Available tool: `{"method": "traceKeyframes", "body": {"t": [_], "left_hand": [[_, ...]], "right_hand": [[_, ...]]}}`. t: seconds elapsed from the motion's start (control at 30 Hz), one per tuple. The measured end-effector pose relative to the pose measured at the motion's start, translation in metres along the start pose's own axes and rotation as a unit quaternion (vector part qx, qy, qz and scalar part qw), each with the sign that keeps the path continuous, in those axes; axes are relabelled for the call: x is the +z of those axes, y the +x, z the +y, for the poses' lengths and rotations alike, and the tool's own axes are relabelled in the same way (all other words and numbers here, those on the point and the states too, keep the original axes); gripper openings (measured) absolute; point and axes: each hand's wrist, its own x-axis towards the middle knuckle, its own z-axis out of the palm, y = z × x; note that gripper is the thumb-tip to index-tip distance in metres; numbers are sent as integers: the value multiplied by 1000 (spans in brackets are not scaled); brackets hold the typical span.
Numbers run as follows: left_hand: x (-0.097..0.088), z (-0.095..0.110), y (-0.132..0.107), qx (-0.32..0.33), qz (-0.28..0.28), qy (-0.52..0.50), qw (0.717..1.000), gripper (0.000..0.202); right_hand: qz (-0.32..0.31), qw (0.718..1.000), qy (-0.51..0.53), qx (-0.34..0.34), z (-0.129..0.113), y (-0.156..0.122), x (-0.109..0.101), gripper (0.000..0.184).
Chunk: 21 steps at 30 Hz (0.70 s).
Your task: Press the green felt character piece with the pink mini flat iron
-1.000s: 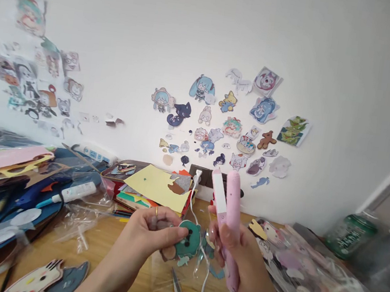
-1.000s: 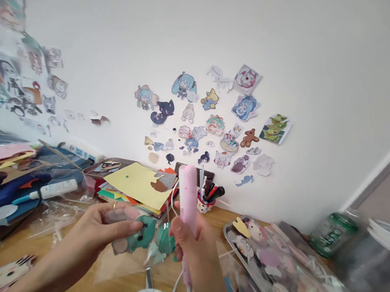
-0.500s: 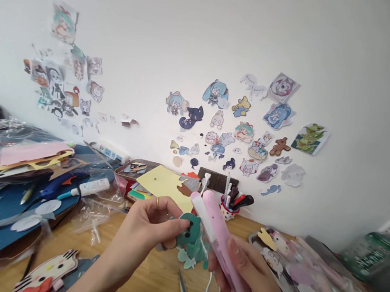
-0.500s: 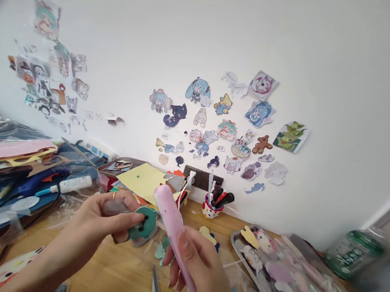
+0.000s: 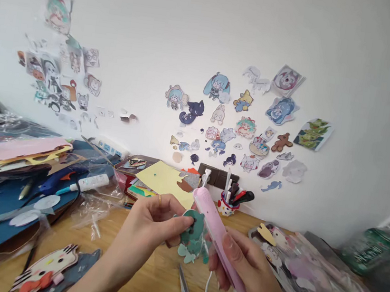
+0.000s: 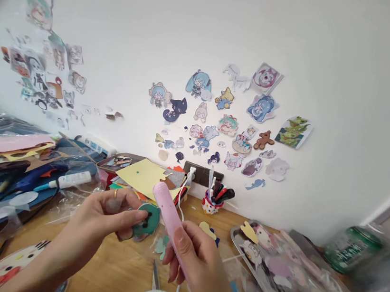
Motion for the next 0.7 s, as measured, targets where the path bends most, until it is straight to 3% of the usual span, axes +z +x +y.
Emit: {"method": "traceKeyframes", "body": {"t": [0.7], "left_hand": [[0,-3,1,-7,-13,-5,1000,17]], "right_hand": [[15,998,-51,-22,2,3,-2,39]]}}
